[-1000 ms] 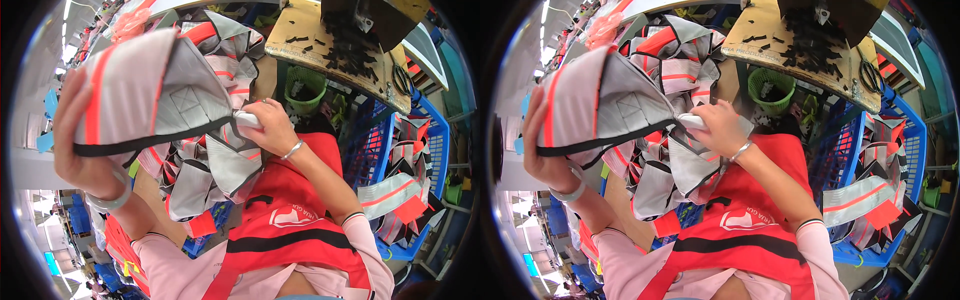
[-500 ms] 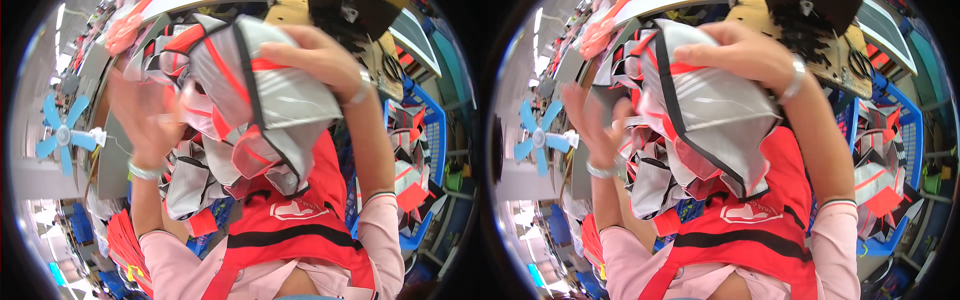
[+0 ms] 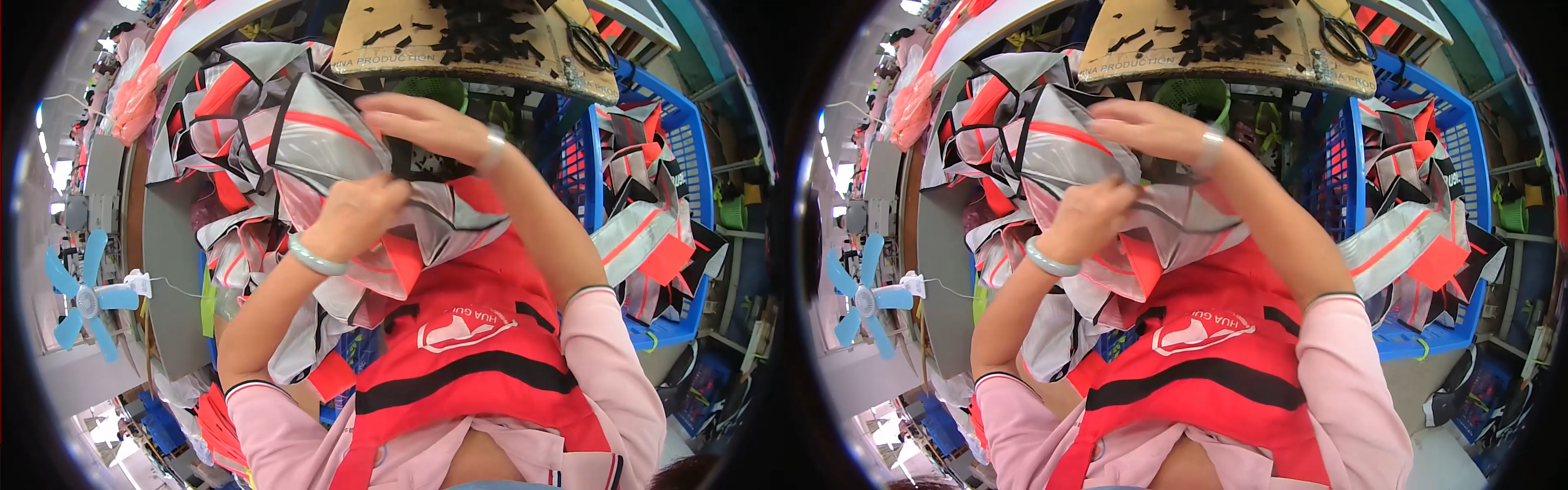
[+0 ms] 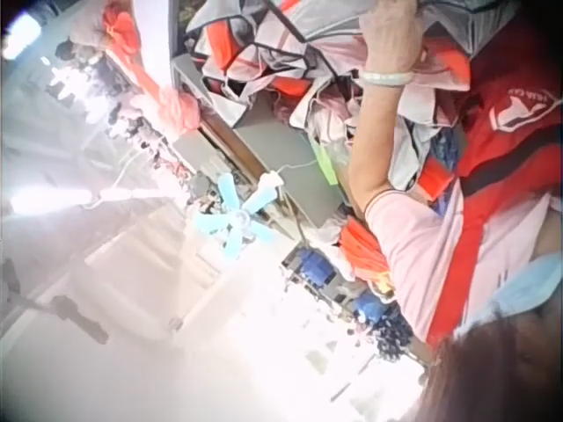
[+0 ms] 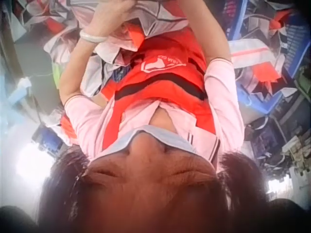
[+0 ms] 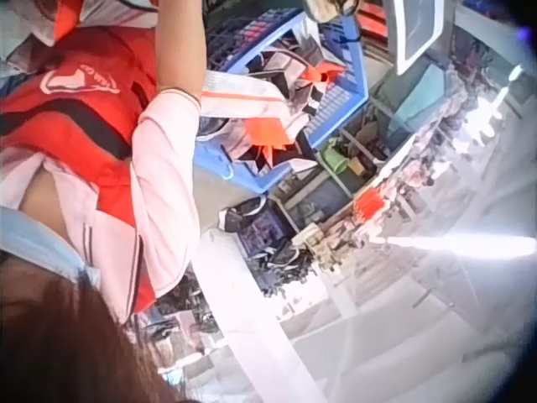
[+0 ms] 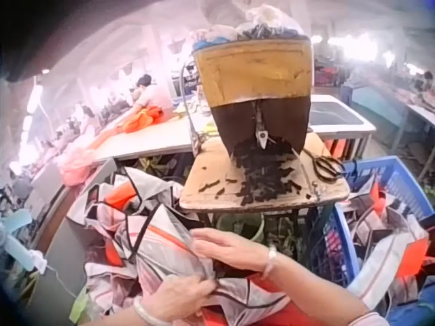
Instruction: Trim excess fabric from life jacket or high-visibility vest components using a specialized trimming machine.
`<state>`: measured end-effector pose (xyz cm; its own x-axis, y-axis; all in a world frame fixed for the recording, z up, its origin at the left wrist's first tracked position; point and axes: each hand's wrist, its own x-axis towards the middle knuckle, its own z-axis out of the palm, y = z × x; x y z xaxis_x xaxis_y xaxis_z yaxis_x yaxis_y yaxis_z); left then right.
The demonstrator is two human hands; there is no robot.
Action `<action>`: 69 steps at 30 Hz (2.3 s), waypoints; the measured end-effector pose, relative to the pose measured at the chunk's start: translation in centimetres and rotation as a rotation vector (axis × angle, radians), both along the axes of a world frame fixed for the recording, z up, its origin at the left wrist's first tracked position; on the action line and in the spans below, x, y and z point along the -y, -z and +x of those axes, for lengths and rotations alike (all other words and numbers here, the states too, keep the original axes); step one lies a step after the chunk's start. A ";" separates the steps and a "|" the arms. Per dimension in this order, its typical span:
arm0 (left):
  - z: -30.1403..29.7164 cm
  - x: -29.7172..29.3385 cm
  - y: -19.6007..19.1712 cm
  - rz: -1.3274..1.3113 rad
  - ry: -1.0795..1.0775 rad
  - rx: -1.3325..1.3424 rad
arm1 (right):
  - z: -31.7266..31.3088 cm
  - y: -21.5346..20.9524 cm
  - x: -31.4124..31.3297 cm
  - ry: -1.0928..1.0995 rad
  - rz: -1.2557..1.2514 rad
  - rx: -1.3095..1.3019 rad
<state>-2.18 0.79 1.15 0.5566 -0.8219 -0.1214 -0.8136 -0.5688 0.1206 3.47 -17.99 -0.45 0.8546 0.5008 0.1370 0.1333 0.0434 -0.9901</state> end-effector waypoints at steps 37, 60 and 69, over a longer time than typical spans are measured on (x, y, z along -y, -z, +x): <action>12.3 8.3 -8.4 -0.676 -0.136 -0.797 | -1.5 -5.4 13.3 0.496 0.093 0.005; 23.5 10.7 -5.1 -0.680 -0.276 -0.985 | 7.9 -2.7 14.4 0.655 0.078 0.061; 23.8 11.1 -5.6 -0.762 -0.280 -1.037 | 8.8 -3.6 14.9 0.615 0.200 0.043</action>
